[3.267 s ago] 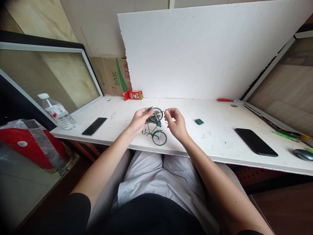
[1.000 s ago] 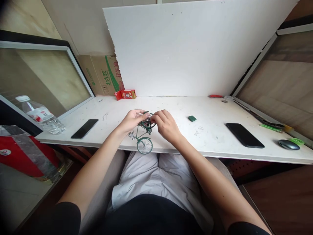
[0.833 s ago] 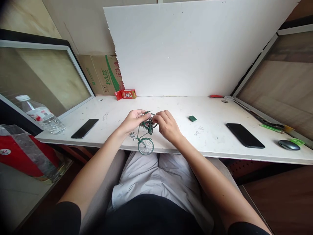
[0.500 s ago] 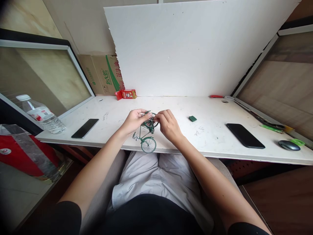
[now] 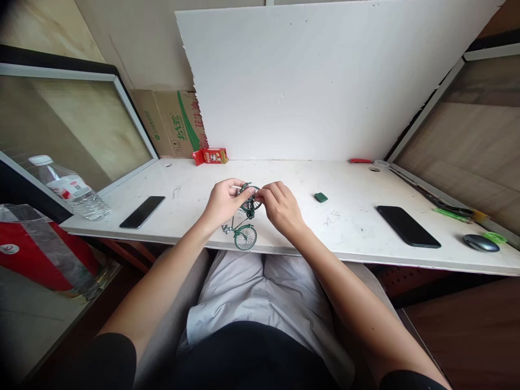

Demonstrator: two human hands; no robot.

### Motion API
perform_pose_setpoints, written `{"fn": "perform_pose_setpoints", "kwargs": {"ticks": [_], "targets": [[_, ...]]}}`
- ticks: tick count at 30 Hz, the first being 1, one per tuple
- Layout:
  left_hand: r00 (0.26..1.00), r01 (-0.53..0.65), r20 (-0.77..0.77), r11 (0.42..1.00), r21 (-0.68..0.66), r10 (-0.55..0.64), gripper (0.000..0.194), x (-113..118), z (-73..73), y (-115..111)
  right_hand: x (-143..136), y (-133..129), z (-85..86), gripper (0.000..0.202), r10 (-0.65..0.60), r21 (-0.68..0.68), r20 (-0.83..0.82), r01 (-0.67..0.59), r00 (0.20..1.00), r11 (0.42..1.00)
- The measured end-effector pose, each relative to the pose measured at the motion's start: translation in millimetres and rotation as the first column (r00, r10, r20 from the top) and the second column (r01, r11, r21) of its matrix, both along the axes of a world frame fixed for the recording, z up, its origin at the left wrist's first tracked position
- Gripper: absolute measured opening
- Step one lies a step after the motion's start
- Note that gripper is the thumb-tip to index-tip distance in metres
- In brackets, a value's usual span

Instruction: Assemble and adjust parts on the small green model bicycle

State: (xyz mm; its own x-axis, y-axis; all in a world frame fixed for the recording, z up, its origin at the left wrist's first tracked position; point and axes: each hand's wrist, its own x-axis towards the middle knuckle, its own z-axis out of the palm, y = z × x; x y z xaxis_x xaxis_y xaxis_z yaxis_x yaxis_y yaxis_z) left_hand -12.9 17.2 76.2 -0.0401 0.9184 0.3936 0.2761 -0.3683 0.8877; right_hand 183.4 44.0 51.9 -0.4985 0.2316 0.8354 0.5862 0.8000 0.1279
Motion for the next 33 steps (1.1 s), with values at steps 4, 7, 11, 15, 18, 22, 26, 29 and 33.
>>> {"fn": "perform_pose_setpoints", "kwargs": {"ticks": [4,7,11,15,18,22,26,29,33], "targets": [[0.999,-0.037,-0.035,0.999,0.021,0.037,0.028,2.5,3.3,-5.0,0.6,-1.5,3.1,0.012,-0.003,0.011,0.034,0.003,0.999,1.000],[0.997,-0.052,-0.052,0.998,0.033,0.053,0.026,4.2,6.3,-8.7,0.3,-1.8,3.4,0.013,-0.005,0.001,0.027,0.005,1.000,1.000],[0.998,-0.048,-0.044,0.998,0.038,0.050,0.025,5.2,8.4,-10.9,-1.4,-1.5,1.0,0.018,0.030,-0.056,-0.021,-0.031,0.999,0.998],[0.999,-0.026,-0.037,0.999,0.035,0.027,0.025,5.0,6.3,-9.6,-2.9,-0.6,-2.6,0.022,0.047,-0.106,-0.064,-0.053,0.997,0.993],[0.999,-0.023,-0.031,0.999,0.037,0.024,0.025,5.0,4.8,-9.0,-3.0,-0.1,-4.3,0.022,0.034,-0.140,-0.063,-0.043,0.997,0.989],[0.999,-0.028,-0.030,0.999,0.036,0.029,0.025,5.3,5.2,-10.3,-2.2,-0.8,-3.2,0.021,0.035,-0.176,-0.066,-0.047,0.997,0.983],[0.996,-0.052,-0.074,0.998,0.036,0.055,0.024,5.7,7.3,-12.3,-2.0,-3.0,0.4,0.020,0.048,-0.209,-0.080,-0.064,0.996,0.976],[0.992,-0.072,-0.104,0.996,0.048,0.077,0.022,6.2,9.3,-13.7,-3.2,-5.1,3.6,0.017,0.072,-0.252,-0.122,-0.101,0.990,0.962],[0.988,-0.091,-0.118,0.994,0.063,0.098,0.022,6.8,10.7,-14.7,-4.3,-7.8,8.6,0.011,0.112,-0.314,-0.205,-0.174,0.972,0.933]]}}
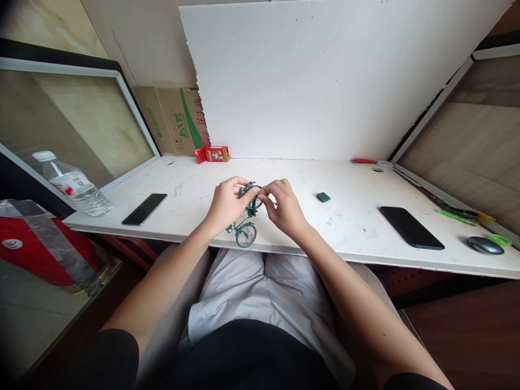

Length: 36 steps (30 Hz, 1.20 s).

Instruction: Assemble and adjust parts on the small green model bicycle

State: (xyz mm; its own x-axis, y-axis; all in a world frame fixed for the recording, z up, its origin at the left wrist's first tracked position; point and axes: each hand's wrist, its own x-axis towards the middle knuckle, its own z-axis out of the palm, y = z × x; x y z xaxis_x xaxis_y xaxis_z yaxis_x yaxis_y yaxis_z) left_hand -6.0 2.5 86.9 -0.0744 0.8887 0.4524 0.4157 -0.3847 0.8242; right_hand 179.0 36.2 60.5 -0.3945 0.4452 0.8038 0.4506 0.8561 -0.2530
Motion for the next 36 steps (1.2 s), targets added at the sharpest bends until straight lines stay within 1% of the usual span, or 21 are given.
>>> {"fn": "perform_pose_setpoints", "kwargs": {"ticks": [5,11,16,19,23,31,34,36], "targets": [[1.000,0.010,0.028,1.000,0.018,-0.011,0.022,-0.1,-2.0,0.6,2.6,-0.9,4.3,0.013,0.036,-0.096,-0.013,-0.037,0.999,0.995],[0.999,0.023,0.028,0.999,0.027,-0.023,0.023,-0.1,-5.2,1.2,5.4,2.0,1.9,0.021,0.074,-0.176,-0.070,-0.085,0.995,0.981],[0.999,0.016,0.038,0.999,0.031,-0.017,0.025,-0.1,-5.1,1.7,6.1,5.8,-2.1,0.033,0.087,-0.316,-0.149,-0.131,0.985,0.940],[0.999,0.013,0.029,1.000,0.019,-0.013,0.024,-0.5,-4.2,1.5,6.3,6.7,-2.6,0.036,0.083,-0.381,-0.168,-0.143,0.982,0.914],[1.000,0.022,0.021,1.000,-0.012,-0.021,0.024,-1.3,-3.3,1.6,6.5,5.5,-1.2,0.037,0.100,-0.421,-0.175,-0.166,0.980,0.892],[0.993,0.076,0.102,0.994,-0.083,-0.067,0.031,-5.1,-4.0,6.9,6.1,3.4,0.2,0.039,0.107,-0.463,-0.213,-0.197,0.971,0.864],[0.991,0.093,0.108,0.990,-0.107,-0.081,0.032,-6.2,-3.9,7.5,6.3,2.9,0.6,0.039,0.110,-0.495,-0.240,-0.219,0.964,0.841],[0.990,0.102,0.106,0.986,-0.133,-0.088,0.030,-6.6,-3.4,7.5,6.6,1.7,2.2,0.039,0.117,-0.536,-0.272,-0.251,0.955,0.806]]}}
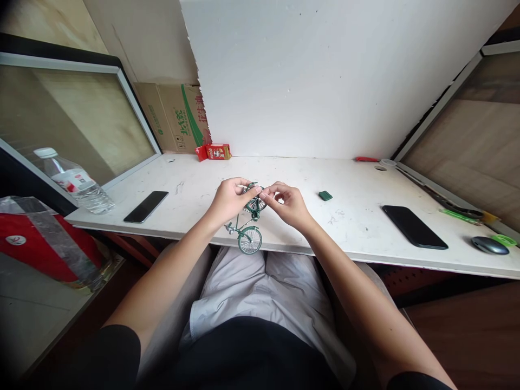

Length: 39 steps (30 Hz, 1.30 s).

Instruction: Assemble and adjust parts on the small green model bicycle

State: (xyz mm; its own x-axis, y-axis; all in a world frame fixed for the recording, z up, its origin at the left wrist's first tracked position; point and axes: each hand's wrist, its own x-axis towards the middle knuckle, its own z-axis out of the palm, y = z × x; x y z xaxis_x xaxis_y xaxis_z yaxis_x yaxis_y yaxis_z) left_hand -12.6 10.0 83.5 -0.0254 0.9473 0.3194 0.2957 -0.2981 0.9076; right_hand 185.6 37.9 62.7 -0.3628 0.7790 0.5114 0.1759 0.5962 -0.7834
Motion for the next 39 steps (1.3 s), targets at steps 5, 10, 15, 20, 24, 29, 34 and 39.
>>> {"fn": "perform_pose_setpoints", "kwargs": {"ticks": [5,10,15,20,24,29,34,39], "targets": [[0.999,0.010,0.031,0.999,-0.031,-0.009,0.030,-0.1,-1.3,2.0,1.0,-3.4,6.2,0.041,0.050,-0.233,-0.060,-0.063,0.997,0.971],[0.999,0.006,0.049,1.000,-0.024,-0.005,0.031,0.1,-7.7,6.4,1.9,-0.9,6.8,0.042,0.063,-0.373,-0.082,-0.089,0.995,0.924],[0.999,0.015,0.046,0.999,-0.031,-0.014,0.032,-0.2,-9.8,8.1,2.9,2.6,2.4,0.040,0.065,-0.406,-0.084,-0.094,0.994,0.909],[0.999,0.026,0.043,0.998,-0.050,-0.024,0.034,-0.5,-9.3,8.2,3.9,3.8,0.1,0.040,0.049,-0.442,-0.084,-0.081,0.995,0.893],[0.994,0.048,0.103,0.996,-0.069,-0.040,0.035,-0.4,-14.1,12.2,4.6,5.5,-1.8,0.037,0.019,-0.529,-0.066,-0.051,0.998,0.847],[0.968,0.158,0.216,0.982,-0.108,-0.132,0.037,-0.3,-23.0,19.1,6.3,8.1,-3.6,0.038,-0.020,-0.562,-0.054,-0.014,0.998,0.827],[0.916,0.241,0.364,0.957,-0.159,-0.170,0.035,0.6,-29.5,22.8,7.9,8.3,-2.7,0.043,0.005,-0.471,-0.027,-0.017,1.000,0.882],[0.866,0.294,0.470,0.933,-0.206,-0.170,0.033,2.2,-31.5,23.6,5.1,6.7,-4.3,0.047,-0.019,-0.442,0.004,0.018,1.000,0.897]]}}
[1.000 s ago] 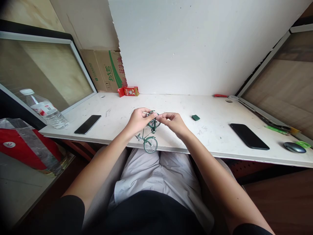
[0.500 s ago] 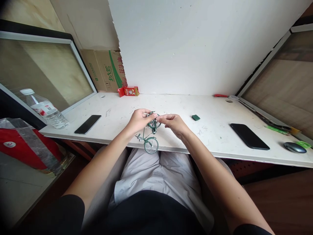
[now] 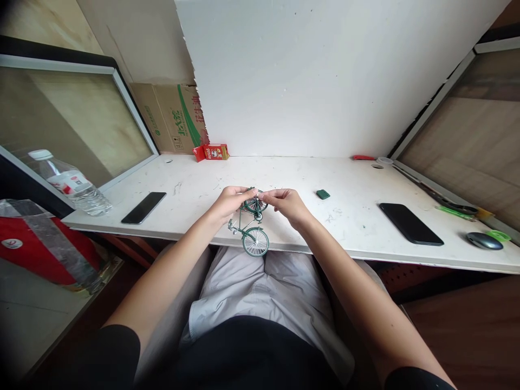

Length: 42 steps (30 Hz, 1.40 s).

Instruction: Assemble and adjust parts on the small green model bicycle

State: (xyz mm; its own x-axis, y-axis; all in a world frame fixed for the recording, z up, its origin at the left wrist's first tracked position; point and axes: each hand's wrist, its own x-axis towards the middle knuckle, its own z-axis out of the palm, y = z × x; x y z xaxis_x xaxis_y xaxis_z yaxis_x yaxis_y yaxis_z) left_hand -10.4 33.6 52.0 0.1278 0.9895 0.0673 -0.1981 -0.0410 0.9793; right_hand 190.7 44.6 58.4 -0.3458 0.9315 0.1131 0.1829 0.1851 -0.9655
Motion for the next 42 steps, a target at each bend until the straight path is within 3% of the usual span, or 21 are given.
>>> {"fn": "perform_pose_setpoints", "kwargs": {"ticks": [9,14,17,29,33,37,42], "targets": [[1.000,-0.013,-0.013,0.996,-0.086,0.012,0.024,2.0,2.4,-2.3,-1.3,1.7,-4.7,0.043,-0.012,-0.041,-0.015,0.011,1.000,0.999],[0.999,-0.011,-0.038,0.998,-0.062,0.009,0.025,2.8,-3.8,-0.8,5.3,4.1,-3.8,0.043,-0.035,-0.187,0.027,0.040,0.999,0.982],[0.999,0.001,-0.032,0.997,-0.080,-0.003,0.027,2.8,-9.0,2.3,6.8,3.1,-1.7,0.043,-0.037,-0.190,0.066,0.049,0.997,0.981],[0.998,-0.026,-0.059,0.971,-0.236,0.013,0.028,1.8,-16.1,7.6,0.6,5.4,-12.2,0.046,-0.054,-0.055,0.093,0.059,0.994,0.997],[0.998,-0.036,-0.061,0.969,-0.244,0.021,0.029,1.8,-22.4,11.5,-3.7,6.6,-17.1,0.043,-0.095,0.116,0.141,0.078,0.985,0.990],[0.995,-0.057,-0.088,0.973,-0.222,0.038,0.026,3.6,-28.2,14.1,-6.5,7.4,-19.5,0.037,-0.148,0.309,0.248,0.067,0.957,0.949],[0.993,-0.068,-0.101,0.986,-0.151,0.053,0.031,6.5,-37.4,16.8,-5.3,5.7,-15.5,0.035,-0.136,0.295,0.302,0.043,0.943,0.954]]}}
